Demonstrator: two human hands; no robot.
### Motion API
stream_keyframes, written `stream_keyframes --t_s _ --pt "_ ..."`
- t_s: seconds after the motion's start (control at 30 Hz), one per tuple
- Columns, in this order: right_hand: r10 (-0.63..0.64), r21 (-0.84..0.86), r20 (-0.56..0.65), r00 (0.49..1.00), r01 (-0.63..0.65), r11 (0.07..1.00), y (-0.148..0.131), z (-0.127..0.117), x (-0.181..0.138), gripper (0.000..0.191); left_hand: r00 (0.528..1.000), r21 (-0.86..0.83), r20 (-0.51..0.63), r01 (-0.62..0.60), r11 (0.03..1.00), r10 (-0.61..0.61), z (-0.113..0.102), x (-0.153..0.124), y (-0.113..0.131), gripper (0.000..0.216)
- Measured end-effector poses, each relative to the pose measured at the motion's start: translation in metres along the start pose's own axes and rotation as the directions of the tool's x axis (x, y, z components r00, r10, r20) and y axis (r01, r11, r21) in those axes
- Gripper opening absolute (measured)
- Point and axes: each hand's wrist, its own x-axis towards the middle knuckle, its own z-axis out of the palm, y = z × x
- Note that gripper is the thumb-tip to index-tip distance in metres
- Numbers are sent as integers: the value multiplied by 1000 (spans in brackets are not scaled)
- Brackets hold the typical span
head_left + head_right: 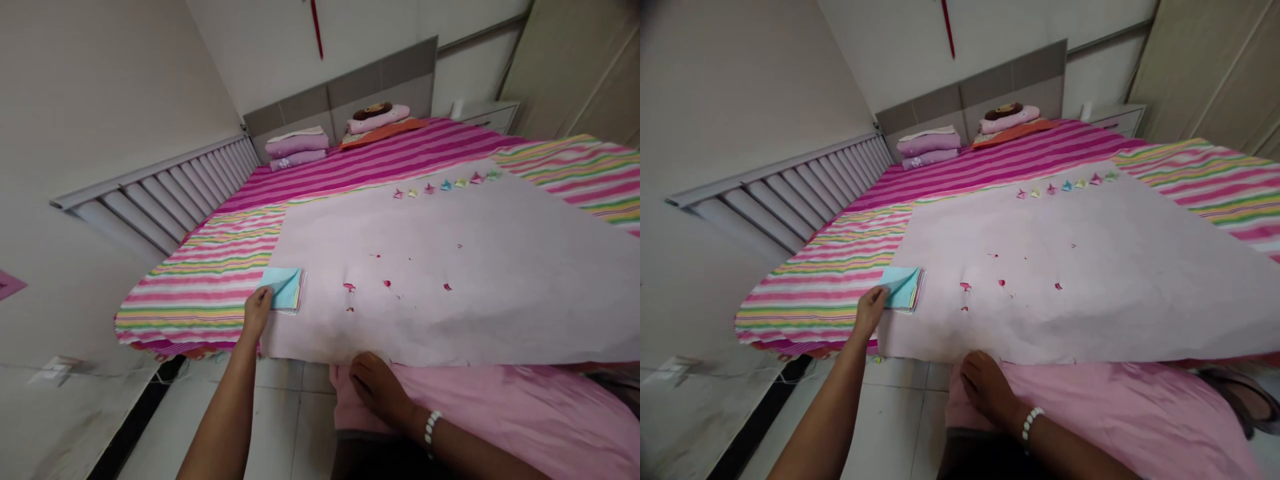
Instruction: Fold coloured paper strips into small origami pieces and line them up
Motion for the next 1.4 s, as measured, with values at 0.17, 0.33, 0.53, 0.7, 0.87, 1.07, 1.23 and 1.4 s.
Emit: stream_keyframes --t_s 0.17,0.33,0.53,0.7,0.87,1.07,1.23,1.4 --pt "44 63 -17 999 -43 997 -3 -11 6 17 971 -267 -236 -39 963 -26 -8 14 50 16" --pt "306 355 -122 944 -246 902 -14 -53 29 10 989 -564 -71 70 823 -133 10 -4 101 12" --pt "332 386 -477 814 -145 911 -31 -136 61 33 952 -742 223 305 597 -209 67 -50 132 3" --pt "656 819 -201 728 -242 520 -35 -174 69 48 880 -782 405 475 404 -250 107 -81 146 11" --pt "686 914 -100 721 -206 350 -39 -181 57 45 762 -662 619 636 396 -190 122 -106 155 22" --pt "615 904 -108 781 -180 387 -43 -192 47 30 774 -621 602 608 494 -197 127 -123 164 49" --pt "563 966 -35 826 -117 231 -42 -177 41 29 846 -744 465 533 403 -260 139 -129 172 44" --pt "632 932 -133 764 -121 342 -36 -171 33 26 805 -676 566 577 458 -178 133 -132 173 35"
